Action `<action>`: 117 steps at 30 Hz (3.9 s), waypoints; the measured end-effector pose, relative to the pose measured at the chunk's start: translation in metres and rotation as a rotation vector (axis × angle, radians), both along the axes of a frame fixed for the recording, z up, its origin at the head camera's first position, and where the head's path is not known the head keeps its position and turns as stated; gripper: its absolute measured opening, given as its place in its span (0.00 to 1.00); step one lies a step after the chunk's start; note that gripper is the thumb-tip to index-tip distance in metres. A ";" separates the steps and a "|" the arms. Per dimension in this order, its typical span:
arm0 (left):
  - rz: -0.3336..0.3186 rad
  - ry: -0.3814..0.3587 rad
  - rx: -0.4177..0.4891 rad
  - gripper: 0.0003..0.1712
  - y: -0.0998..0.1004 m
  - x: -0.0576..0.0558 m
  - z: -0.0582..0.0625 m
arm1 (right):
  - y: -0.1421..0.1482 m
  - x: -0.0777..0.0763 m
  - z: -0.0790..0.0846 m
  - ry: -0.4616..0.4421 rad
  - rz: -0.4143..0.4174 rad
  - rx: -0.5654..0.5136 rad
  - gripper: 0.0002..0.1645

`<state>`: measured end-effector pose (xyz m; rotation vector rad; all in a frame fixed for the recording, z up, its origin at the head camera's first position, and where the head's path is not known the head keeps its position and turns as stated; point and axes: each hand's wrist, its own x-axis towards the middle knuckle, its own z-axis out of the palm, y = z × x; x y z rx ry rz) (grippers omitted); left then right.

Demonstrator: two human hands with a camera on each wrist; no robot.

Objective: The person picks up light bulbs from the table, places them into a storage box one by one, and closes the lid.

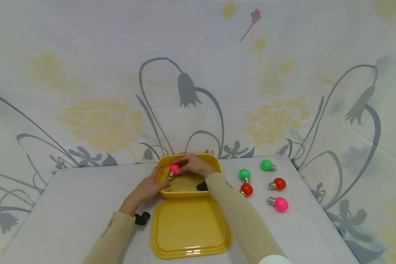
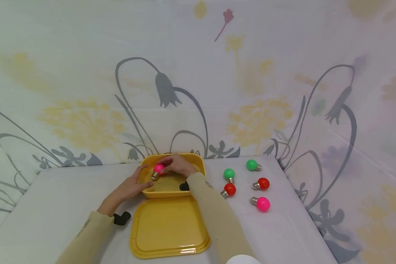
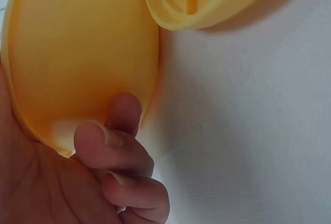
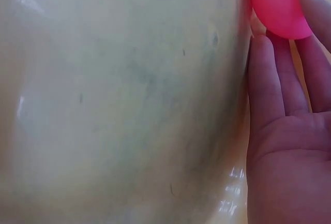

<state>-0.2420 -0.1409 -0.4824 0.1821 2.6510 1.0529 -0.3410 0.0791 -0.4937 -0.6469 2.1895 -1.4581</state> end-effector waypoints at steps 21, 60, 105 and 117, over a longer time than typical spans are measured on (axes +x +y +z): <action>0.044 0.032 0.011 0.42 0.002 0.002 -0.002 | 0.000 0.001 0.006 0.012 -0.025 0.013 0.23; 0.049 -0.002 -0.028 0.48 0.006 0.004 0.003 | 0.060 0.010 0.061 0.076 -0.145 -0.074 0.20; 0.055 0.026 -0.058 0.47 0.007 0.006 0.001 | 0.185 0.086 0.048 0.091 -0.315 0.006 0.22; 0.055 0.008 -0.046 0.48 0.007 0.007 0.005 | 0.201 0.105 0.041 0.108 -0.356 0.076 0.21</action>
